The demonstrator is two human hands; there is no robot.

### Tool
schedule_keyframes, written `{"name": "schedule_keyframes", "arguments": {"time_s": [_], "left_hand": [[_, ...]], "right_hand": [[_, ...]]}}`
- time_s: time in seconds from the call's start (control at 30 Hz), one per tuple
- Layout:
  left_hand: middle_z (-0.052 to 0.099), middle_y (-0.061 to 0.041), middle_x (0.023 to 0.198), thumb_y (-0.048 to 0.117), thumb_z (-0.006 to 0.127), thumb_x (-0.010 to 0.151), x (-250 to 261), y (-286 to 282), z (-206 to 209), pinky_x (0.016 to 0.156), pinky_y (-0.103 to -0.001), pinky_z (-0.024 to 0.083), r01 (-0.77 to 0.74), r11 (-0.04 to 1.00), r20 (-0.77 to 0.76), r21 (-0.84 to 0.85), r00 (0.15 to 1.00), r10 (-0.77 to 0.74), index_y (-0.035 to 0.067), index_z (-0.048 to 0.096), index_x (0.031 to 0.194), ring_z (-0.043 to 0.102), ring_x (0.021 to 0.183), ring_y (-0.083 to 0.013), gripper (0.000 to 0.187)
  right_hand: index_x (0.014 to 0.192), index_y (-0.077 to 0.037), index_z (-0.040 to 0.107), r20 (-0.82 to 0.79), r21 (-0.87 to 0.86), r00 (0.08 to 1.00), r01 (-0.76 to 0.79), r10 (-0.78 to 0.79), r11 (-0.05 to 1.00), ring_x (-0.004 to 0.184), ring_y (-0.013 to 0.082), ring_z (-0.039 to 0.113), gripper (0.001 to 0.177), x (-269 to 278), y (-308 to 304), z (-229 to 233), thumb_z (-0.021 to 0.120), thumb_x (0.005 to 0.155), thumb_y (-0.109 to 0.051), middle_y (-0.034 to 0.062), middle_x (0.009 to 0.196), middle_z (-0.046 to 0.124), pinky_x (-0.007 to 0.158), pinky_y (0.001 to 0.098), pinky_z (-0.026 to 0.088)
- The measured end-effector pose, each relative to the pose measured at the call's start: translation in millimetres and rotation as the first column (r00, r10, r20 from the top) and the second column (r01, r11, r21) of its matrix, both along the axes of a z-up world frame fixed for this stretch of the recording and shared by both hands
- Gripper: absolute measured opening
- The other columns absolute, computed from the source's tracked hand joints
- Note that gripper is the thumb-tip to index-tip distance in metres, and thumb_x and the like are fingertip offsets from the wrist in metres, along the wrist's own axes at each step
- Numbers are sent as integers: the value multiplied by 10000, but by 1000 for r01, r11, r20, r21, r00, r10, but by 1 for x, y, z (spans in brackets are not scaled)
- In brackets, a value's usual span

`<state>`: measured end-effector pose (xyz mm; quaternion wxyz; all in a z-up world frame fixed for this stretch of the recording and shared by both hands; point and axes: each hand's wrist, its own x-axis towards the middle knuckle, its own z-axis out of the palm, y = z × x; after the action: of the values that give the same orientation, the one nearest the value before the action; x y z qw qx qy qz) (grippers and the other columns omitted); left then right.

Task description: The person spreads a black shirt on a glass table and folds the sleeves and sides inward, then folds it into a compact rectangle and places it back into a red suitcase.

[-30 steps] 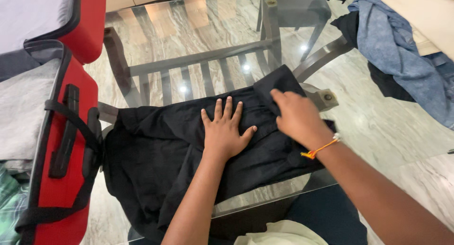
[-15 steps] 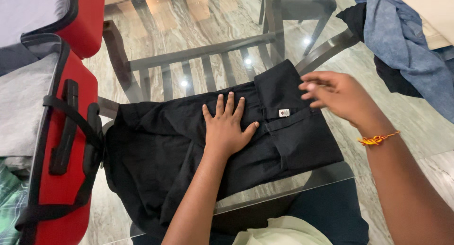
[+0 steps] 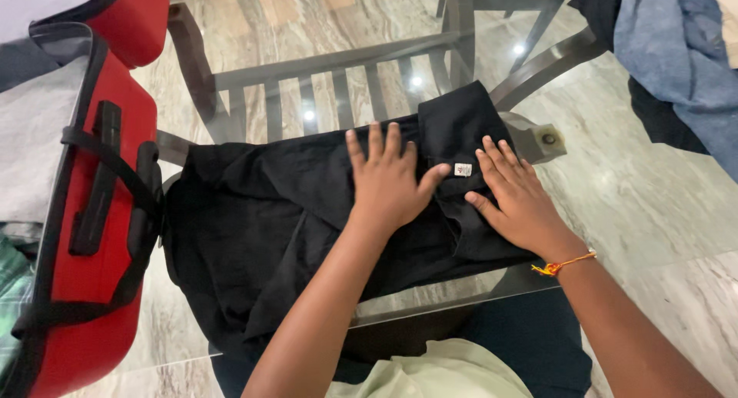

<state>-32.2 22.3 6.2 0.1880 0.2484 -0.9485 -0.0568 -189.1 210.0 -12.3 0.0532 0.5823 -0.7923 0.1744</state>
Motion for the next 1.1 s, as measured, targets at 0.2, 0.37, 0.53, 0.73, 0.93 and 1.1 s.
{"name": "schedule_keyframes", "arguments": {"time_s": [0.2, 0.37, 0.53, 0.73, 0.93, 1.1], "left_hand": [[502, -273, 1468, 728, 483, 873, -43, 25, 17, 1156, -731, -21, 85, 929, -111, 361, 993, -47, 88, 609, 1370, 277, 1461, -524, 820], [637, -280, 1294, 579, 672, 755, -68, 36, 19, 1163, -714, 159, 131, 807, -213, 575, 977, -7, 34, 457, 1399, 540, 1291, -469, 871], [602, -305, 1209, 318, 801, 818, -97, 17, -13, 981, -435, 538, 385, 571, -554, 725, 819, 151, 13, 340, 1361, 637, 1163, -395, 775], [517, -250, 1274, 127, 820, 771, -99, 13, -8, 874, -391, 587, 548, 101, -538, 830, 740, 404, 88, 247, 1401, 631, 1101, -298, 853], [525, -241, 1248, 56, 822, 746, -91, 14, 18, 831, -399, 617, 440, -82, -360, 894, 815, 454, 105, 234, 1438, 653, 1075, -315, 910], [527, -221, 1256, -46, 768, 769, -84, 10, 15, 867, -376, 623, 639, 63, -607, 767, 691, 393, 89, 238, 1431, 650, 1096, -276, 859]], "right_hand": [[1596, -79, 336, 247, -125, 966, -46, 76, 991, 1591, 309, 199, 667, -12, 5, -4, 428, 1057, -461, 119, 1709, 252, 1255, 481, 169], [1591, -66, 330, 359, -140, 929, -35, 84, 989, 1592, 305, 170, 672, -17, 8, -6, 446, 1053, -452, 130, 1715, 235, 1252, 464, 133], [1604, -34, 289, 300, -139, 949, -57, 97, 989, 1586, 290, 176, 738, -14, 5, 0, 488, 1032, -455, 138, 1703, 239, 1250, 444, 154], [1598, -66, 305, 335, -139, 940, -16, 62, 990, 1587, 290, 189, 723, -9, 6, 5, 534, 1015, -427, 124, 1709, 243, 1254, 443, 168], [1611, -123, 303, 375, -202, 923, -2, 80, 979, 1576, 290, 219, 725, -3, 11, 9, 565, 996, -405, 91, 1719, 229, 1254, 442, 207], [1610, -148, 311, 186, -122, 981, -41, 64, 992, 1577, 301, 192, 753, -2, 7, 8, 578, 974, -450, 99, 1715, 212, 1253, 464, 181]]}}
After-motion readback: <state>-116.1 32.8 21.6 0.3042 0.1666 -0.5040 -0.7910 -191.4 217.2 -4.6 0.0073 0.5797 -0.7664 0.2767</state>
